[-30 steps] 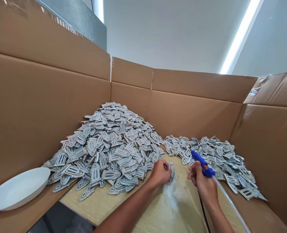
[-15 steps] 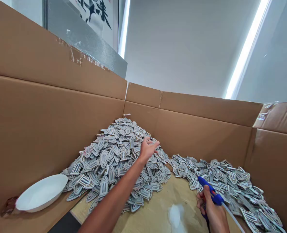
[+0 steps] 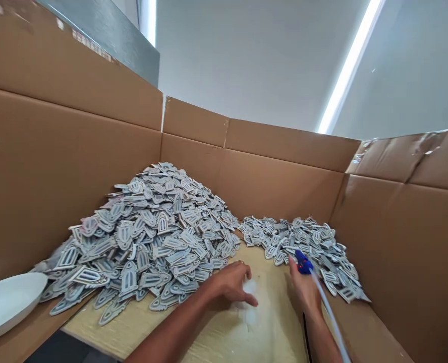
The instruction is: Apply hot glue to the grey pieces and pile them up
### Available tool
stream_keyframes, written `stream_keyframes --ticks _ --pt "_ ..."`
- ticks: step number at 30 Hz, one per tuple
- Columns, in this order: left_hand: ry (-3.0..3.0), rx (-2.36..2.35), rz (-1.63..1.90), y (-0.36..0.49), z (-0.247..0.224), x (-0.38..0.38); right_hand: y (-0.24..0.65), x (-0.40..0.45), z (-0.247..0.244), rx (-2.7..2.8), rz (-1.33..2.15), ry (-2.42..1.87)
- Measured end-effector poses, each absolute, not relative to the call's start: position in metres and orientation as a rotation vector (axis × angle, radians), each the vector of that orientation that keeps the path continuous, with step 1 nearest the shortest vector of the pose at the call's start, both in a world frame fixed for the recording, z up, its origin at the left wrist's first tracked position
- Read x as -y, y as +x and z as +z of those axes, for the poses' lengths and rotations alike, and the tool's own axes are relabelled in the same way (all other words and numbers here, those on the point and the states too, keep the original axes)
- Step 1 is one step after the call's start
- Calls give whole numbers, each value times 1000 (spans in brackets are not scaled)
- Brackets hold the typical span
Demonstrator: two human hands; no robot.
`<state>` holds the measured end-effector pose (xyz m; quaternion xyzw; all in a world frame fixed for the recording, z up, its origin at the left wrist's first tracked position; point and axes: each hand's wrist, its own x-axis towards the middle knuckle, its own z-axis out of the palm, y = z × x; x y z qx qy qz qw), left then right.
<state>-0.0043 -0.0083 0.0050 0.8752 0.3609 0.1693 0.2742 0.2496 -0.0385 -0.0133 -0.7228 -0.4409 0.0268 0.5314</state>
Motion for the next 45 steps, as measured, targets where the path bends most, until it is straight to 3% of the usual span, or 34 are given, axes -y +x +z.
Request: stream_keyframes --ticks 3,8,19,26,36,45 --pt "2429 -951 280 -7 -1 9 259 37 -24 1138 -168 -1992" --pt "2322 -936 380 -4 -8 5 253 28 -29 1380 -345 -1972" --pt "1976 -905 583 -2 -11 -4 239 13 -27 1457 38 -1740" --pt "1793 -871 736 -1 -17 -9 244 18 -19 1294 59 -1770" --pt "1553 -758 777 2 -17 -10 221 42 5 1223 82 -1466" --pt "1481 -778 898 -1 -7 -17 197 48 14 1153 538 -1275"
